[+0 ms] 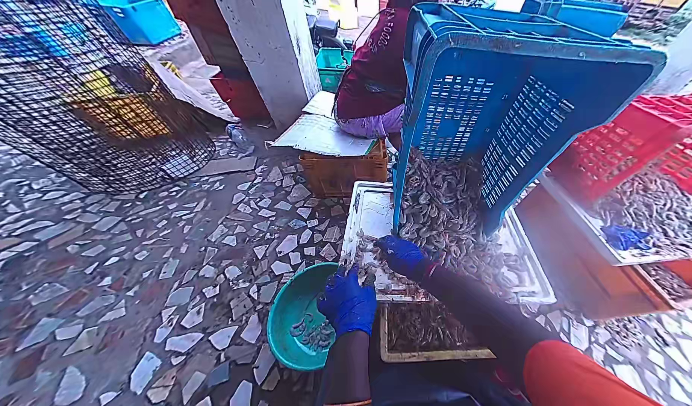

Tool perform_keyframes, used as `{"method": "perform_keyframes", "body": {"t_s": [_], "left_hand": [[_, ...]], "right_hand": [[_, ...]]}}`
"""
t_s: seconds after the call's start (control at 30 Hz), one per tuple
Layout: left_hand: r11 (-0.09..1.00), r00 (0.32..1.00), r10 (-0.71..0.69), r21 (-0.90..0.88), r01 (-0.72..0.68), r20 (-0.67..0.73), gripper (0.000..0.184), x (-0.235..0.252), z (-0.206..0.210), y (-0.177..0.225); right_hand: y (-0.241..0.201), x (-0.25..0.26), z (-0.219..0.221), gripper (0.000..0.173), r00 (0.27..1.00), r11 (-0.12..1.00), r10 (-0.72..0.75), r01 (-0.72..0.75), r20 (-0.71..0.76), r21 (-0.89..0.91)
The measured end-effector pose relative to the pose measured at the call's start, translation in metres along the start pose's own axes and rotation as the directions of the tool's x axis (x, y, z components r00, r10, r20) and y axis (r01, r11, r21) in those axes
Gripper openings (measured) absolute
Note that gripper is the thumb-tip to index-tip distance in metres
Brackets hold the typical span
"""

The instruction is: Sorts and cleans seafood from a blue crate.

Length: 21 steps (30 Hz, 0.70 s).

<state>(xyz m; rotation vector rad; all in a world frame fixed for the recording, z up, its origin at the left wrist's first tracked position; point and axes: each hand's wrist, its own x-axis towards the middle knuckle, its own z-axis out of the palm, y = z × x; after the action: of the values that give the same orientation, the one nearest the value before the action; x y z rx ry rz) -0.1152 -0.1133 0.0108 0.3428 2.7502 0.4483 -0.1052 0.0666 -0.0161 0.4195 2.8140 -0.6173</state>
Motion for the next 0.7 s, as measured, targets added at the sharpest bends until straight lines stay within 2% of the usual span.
{"method": "perform_keyframes", "body": {"t_s": [0.07,0.17,0.3,0.4,0.43,0.5,0.57,0.63,0.7], "left_hand": [[0.999,0.997,0.012,-0.035,-0.015,-0.080,0.050,0.003,0.002,0.008],[0.999,0.988,0.020,-0.031,-0.025,-0.156,0.053,0.009,0.003,0.006],[0.999,0.994,0.034,-0.002,-0.034,-0.103,0.067,0.010,0.002,0.008],[0.997,0.997,0.072,0.008,-0.072,-0.033,0.059,0.007,0.004,0.013],[0.996,0.996,0.086,-0.003,-0.086,-0.015,0.056,0.006,0.005,0.016],[0.991,0.991,0.133,-0.028,-0.133,0.024,0.050,0.003,0.008,0.021],[0.972,0.974,0.218,-0.098,-0.212,0.057,0.050,-0.001,0.016,0.029],[0.925,0.937,0.336,-0.220,-0.310,0.094,0.054,-0.006,0.025,0.039],[0.851,0.876,0.454,-0.370,-0.372,0.163,0.055,-0.014,0.030,0.052]], "right_hand": [[-0.001,0.033,0.014,0.044,0.996,0.995,-0.011,0.019,0.083,-0.101],[0.006,0.046,0.025,0.043,0.991,0.981,0.004,0.022,0.130,-0.194],[0.031,0.014,0.015,0.041,0.986,0.969,-0.067,0.101,0.152,-0.227],[0.059,-0.021,0.007,0.041,0.982,0.965,-0.058,0.101,0.179,-0.242],[0.068,-0.032,0.004,0.040,0.988,0.967,-0.039,0.075,0.148,-0.244],[0.081,-0.055,-0.004,0.038,0.999,0.986,0.040,-0.042,-0.016,-0.160],[0.085,-0.075,-0.014,0.035,0.972,0.993,0.092,-0.074,-0.218,0.090],[0.078,-0.096,-0.023,0.031,0.953,0.885,0.106,0.040,-0.284,0.463],[0.066,-0.117,-0.028,0.031,0.960,0.722,0.065,0.142,-0.271,0.678]]}}
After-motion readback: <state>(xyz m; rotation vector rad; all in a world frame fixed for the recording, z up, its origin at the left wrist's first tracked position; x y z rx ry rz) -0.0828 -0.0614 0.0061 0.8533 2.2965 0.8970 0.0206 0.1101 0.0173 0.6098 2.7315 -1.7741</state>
